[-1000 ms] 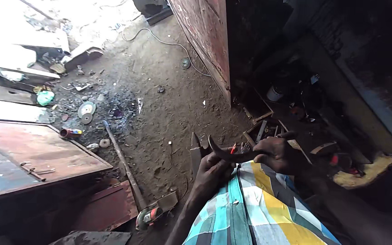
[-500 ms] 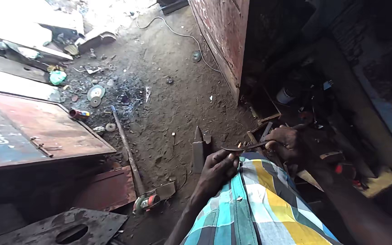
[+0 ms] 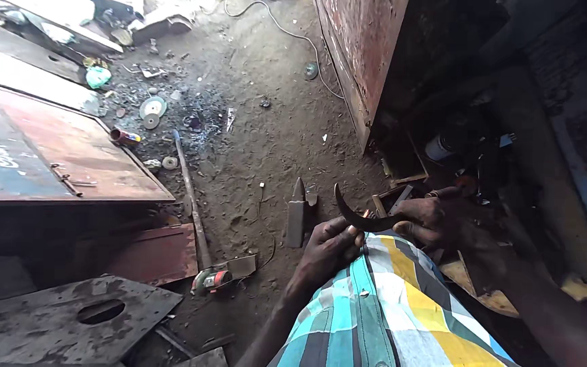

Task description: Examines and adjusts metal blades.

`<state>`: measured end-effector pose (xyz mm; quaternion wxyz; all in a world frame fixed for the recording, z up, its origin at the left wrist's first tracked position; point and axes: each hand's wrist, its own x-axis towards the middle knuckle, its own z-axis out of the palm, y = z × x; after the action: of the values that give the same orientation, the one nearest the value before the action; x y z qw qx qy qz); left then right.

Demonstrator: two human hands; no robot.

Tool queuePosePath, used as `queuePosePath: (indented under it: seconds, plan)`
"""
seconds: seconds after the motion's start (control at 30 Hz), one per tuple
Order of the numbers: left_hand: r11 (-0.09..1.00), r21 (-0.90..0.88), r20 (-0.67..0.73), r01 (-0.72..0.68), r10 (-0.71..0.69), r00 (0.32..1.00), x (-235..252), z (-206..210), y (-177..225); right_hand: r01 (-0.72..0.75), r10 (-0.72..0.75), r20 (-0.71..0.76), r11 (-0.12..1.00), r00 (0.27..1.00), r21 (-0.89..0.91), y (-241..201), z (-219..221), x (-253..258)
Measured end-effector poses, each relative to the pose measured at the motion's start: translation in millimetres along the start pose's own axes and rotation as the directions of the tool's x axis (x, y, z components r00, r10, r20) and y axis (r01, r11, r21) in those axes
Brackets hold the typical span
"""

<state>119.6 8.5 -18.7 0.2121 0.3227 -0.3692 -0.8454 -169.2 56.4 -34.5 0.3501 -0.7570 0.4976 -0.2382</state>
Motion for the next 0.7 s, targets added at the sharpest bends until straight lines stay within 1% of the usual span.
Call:
queuePosePath:
  seconds: [0.07, 0.13, 0.2, 0.27, 0.3, 0.37, 0.4, 0.43, 0.47, 0.53, 0.6, 0.67, 0.7]
  plan:
    - [1.0, -0.006, -0.01, -0.016, 0.016, 1.0, 1.2, 2.1, -2.1, 0.027, -0.027, 0.004, 0.999, 1.0, 0.039, 5.1, 1.0, 1.9]
    - [1.0, -0.011, -0.019, -0.025, 0.024, 1.0, 2.3, 4.3, -3.1, 0.043, -0.043, -0.001, 0.998, 0.999, 0.038, 7.6, 1.6, 4.5]
    - [1.0, -0.011, -0.039, -0.018, 0.018, 0.999, 2.9, 6.6, -3.4, 0.032, -0.032, 0.007, 0.999, 0.999, 0.014, 5.2, -2.2, 8.1]
    - [1.0, -0.027, -0.066, -0.013, 0.011, 0.998, 2.6, 8.8, -3.8, -0.014, 0.014, -0.014, 1.0, 1.0, -0.02, 9.3, -13.3, 8.4]
    - [0.999, -0.046, -0.07, -0.012, 0.009, 0.997, 0.4, 8.8, -4.4, -0.064, 0.062, -0.076, 0.998, 0.995, -0.017, 15.6, -21.5, 5.2]
    - [0.996, -0.083, -0.087, -0.014, 0.006, 0.996, -5.4, 8.3, -6.6, -0.19, 0.201, -0.237, 0.979, 0.951, 0.067, 34.7, -48.7, -8.8]
    - [0.995, -0.102, -0.112, -0.018, 0.007, 0.994, -7.3, 8.5, -7.7, -0.2, 0.228, -0.305, 0.973, 0.925, 0.118, 46.9, -64.5, -15.9]
    - [0.993, -0.113, -0.146, -0.026, 0.01, 0.989, -8.4, 9.9, -8.4, -0.166, 0.215, -0.351, 0.972, 0.911, 0.164, 58.0, -77.5, -19.4]
    - [0.993, -0.117, -0.173, -0.033, 0.012, 0.985, -8.7, 12.5, -8.1, -0.107, 0.176, -0.358, 0.973, 0.917, 0.206, 65.1, -83.5, -20.8]
    - [0.994, -0.108, -0.189, -0.037, 0.016, 0.982, -5.2, 19.2, -7.0, -0.031, 0.092, -0.296, 0.979, 0.951, 0.202, 57.5, -72.8, -17.1]
    - [0.993, -0.1, -0.159, -0.062, 0.045, 0.986, 0.4, 22.7, -9.1, 0.016, 0.005, -0.163, 0.992, 0.987, 0.127, 31.2, -48.4, -2.9]
    - [0.99, -0.097, -0.142, -0.1, 0.086, 0.986, 1.8, 22.9, -12.7, 0.074, -0.072, -0.034, 0.994, 0.997, 0.084, 8.6, -24.1, 12.7]
    - [0.99, -0.084, -0.159, -0.112, 0.098, 0.982, -0.1, 23.0, -13.1, 0.096, -0.097, 0.009, 0.993, 0.995, 0.071, 1.6, -15.0, 19.1]
